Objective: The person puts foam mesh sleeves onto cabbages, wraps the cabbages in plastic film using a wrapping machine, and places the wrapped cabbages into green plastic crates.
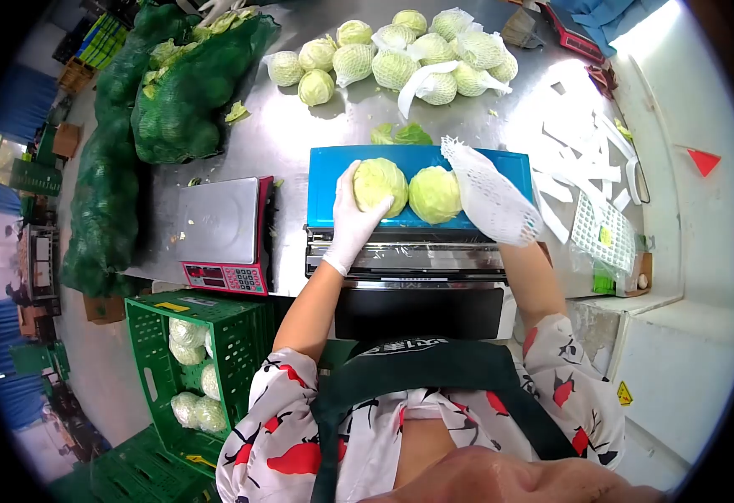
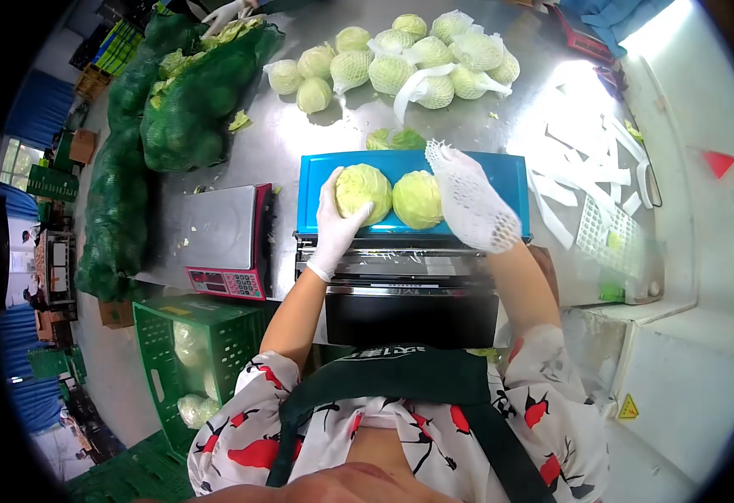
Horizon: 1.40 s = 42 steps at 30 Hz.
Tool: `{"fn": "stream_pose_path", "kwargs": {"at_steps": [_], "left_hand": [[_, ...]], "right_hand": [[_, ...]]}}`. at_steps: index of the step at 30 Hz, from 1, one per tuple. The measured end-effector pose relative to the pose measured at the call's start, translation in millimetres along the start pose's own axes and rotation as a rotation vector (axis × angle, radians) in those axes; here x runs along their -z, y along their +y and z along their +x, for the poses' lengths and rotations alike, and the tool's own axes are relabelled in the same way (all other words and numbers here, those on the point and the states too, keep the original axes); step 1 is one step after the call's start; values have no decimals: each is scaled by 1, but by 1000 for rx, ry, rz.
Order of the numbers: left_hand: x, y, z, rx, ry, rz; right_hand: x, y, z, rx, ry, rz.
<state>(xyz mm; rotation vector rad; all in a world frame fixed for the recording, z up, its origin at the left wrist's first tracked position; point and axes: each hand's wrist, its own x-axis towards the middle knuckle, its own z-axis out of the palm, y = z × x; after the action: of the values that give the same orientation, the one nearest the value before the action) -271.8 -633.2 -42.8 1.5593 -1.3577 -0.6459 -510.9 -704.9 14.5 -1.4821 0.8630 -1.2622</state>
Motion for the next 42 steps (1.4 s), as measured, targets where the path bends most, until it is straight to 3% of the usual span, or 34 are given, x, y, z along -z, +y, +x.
{"fn": "stream_pose_path", "kwargs": {"at_steps": [1,3,6,9,11,12,14,16,18,19,21,22,23,24,25,26,27,28,30,32,34,35,37,38,39,40,41,42], "left_hand": [[5,6,-1,-4,-45,11],[11,4,-2,-71,-81,50],[24,40,-8,-378,75,184],[19,93,-27,-217,-166,-403],[0,91,-43,-159,-295,-772],[-5,97,-51,-47,-212,-887],[0,77,-68,176,-345,-914],[10,74,-79,190,-349,-848],[21,73,-86,197,-359,-951],[28,75,-84,193,-365,-1087],[42,63,-90,272,-253,-1291],[62,75,-87,375,-294,-1451],[75,90,-81,486,-243,-1450],[84,98,-78,593,-191,-1446],[92,89,-80,606,-226,-1434],[97,76,-85,622,-260,-1420],[97,68,-92,704,-283,-1392],[108,51,-101,651,-655,-1434],[100,41,-125,515,-988,-949],[102,59,-130,715,-1083,-768],[96,20,-121,473,-781,-880],[96,-1,-110,347,-700,-1020],[104,35,-96,384,-479,-1221],[104,47,-93,328,-458,-1259],[92,36,-92,47,-359,-791],[88,35,-83,452,-429,-1153],[77,19,-69,331,-270,-782],[66,3,-55,209,-115,-411]], "right_hand": [[-5,1,-3,-281,86,488],[9,0,11,-288,-46,639],[27,-4,17,-307,-529,1067],[-34,-21,-23,-273,-308,338],[-54,-39,-38,76,-301,-103],[-67,-41,-45,236,-157,-195],[-73,-56,-55,482,105,-691],[-70,-64,-67,502,174,-845],[-52,-65,-81,309,31,-654],[-52,-92,-73,-224,7,-853],[-26,-47,-101,-280,-60,-106],[-17,-38,-112,-331,-95,112],[-17,-40,-126,-232,-200,17],[-16,-45,-137,128,-310,-392],[-18,-52,-143,371,-375,-581],[-21,-61,-148,-178,-677,98],[-27,-73,-151,-842,-606,656],[-10,-61,-139,-750,-838,510],[-6,-54,-139,-373,-360,580],[-1,-75,-133,-469,-101,806],[21,-61,-145,-596,-215,966],[16,-57,-147,-549,-146,517],[9,-28,-150,-601,-108,86],[10,-12,-150,-518,-131,-167],[-2,-16,-143,-466,54,-236],[-16,-19,-132,-408,239,-304],[-16,-1,-121,-257,401,-462],[-16,0,-106,-263,515,-540]]}}
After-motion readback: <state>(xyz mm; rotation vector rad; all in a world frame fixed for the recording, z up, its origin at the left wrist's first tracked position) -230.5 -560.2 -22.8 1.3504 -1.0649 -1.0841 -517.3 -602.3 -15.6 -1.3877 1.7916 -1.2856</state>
